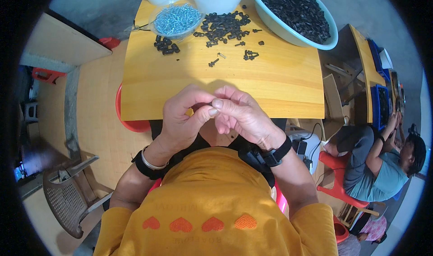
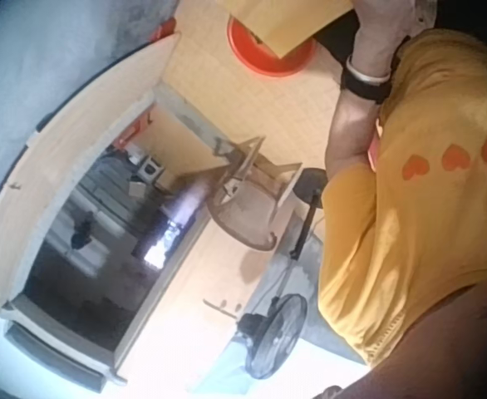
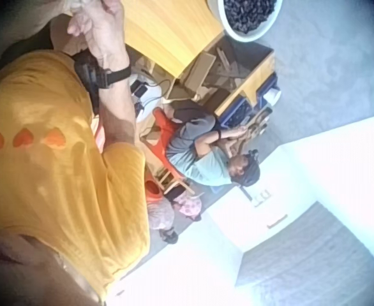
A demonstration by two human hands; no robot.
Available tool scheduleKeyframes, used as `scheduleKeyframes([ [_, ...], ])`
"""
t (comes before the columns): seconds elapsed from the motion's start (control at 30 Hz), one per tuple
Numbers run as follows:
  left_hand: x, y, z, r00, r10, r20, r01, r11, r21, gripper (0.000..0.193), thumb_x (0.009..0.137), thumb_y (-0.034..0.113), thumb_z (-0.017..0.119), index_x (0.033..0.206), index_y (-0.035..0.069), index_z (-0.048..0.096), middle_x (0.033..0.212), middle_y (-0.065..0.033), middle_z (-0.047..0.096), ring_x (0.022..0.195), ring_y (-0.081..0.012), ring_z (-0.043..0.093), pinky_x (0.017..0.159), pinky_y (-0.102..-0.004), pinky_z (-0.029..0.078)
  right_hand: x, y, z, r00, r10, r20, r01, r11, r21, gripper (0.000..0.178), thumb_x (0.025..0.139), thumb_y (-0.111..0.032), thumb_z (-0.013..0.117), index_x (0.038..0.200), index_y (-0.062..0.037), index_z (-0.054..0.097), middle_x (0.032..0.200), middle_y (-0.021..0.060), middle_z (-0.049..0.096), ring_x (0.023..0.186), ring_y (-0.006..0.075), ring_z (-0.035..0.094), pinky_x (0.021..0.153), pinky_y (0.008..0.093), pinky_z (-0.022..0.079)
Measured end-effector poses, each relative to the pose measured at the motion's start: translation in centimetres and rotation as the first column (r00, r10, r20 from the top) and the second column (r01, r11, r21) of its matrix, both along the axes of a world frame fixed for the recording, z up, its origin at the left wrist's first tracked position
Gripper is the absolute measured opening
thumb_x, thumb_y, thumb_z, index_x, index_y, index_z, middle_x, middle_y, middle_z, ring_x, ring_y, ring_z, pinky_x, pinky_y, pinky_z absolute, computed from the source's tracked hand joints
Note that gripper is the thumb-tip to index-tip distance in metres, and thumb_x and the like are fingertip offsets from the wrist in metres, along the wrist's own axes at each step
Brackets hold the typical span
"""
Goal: The recorder is assembling small black plastic components by inserting tiny metal or plastic pins into them manually.
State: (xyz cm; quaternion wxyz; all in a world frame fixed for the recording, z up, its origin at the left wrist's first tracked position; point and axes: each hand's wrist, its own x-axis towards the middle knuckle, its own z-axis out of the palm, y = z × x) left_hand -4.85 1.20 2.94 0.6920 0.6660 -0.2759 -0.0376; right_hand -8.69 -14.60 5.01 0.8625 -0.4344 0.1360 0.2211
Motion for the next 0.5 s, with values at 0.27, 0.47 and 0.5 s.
scheduleKeyframes([
  [0.27, 0.1, -0.5, -0.3, 0.999, 0.028, 0.017, -0.029, 0.994, 0.103, 0.013, 0.073, 0.005, 0.062, 0.086, 0.004, 0.06, 0.068, -0.0076, 0.052, 0.059, -0.0185, 0.055, 0.053, -0.0279, 0.043, 0.0, 0.1, -1.1, 0.998, -0.051, 0.025, 0.047, 0.99, 0.134, 0.018, 0.088, -0.016, 0.052, 0.092, 0.0013, 0.053, 0.075, 0.006, 0.058, 0.055, 0.012, 0.057, 0.051, 0.0219, 0.049],
  [0.47, 0.8, -0.5, -0.1, 0.999, -0.006, 0.054, 0.001, 0.996, 0.09, 0.01, 0.074, 0.005, 0.061, 0.084, 0.003, 0.059, 0.069, -0.0068, 0.052, 0.061, -0.0142, 0.055, 0.053, -0.0251, 0.043, 0.7, -0.5, -0.3, 1.0, 0.016, 0.0, -0.016, 1.0, 0.024, 0.02, 0.086, -0.019, 0.055, 0.09, 0.0, 0.055, 0.073, 0.0044, 0.058, 0.054, 0.0094, 0.056, 0.049, 0.0194, 0.047],
  [0.5, 1.0, -0.6, -0.1, 0.998, -0.009, 0.055, 0.004, 0.996, 0.084, 0.01, 0.074, 0.005, 0.061, 0.084, 0.003, 0.059, 0.069, -0.0068, 0.052, 0.061, -0.0142, 0.055, 0.053, -0.0251, 0.043, 0.9, -0.8, 0.0, 1.0, 0.013, 0.002, -0.013, 1.0, 0.017, 0.02, 0.086, -0.019, 0.055, 0.09, 0.0, 0.055, 0.073, 0.0044, 0.058, 0.054, 0.0094, 0.056, 0.049, 0.0194, 0.047],
])
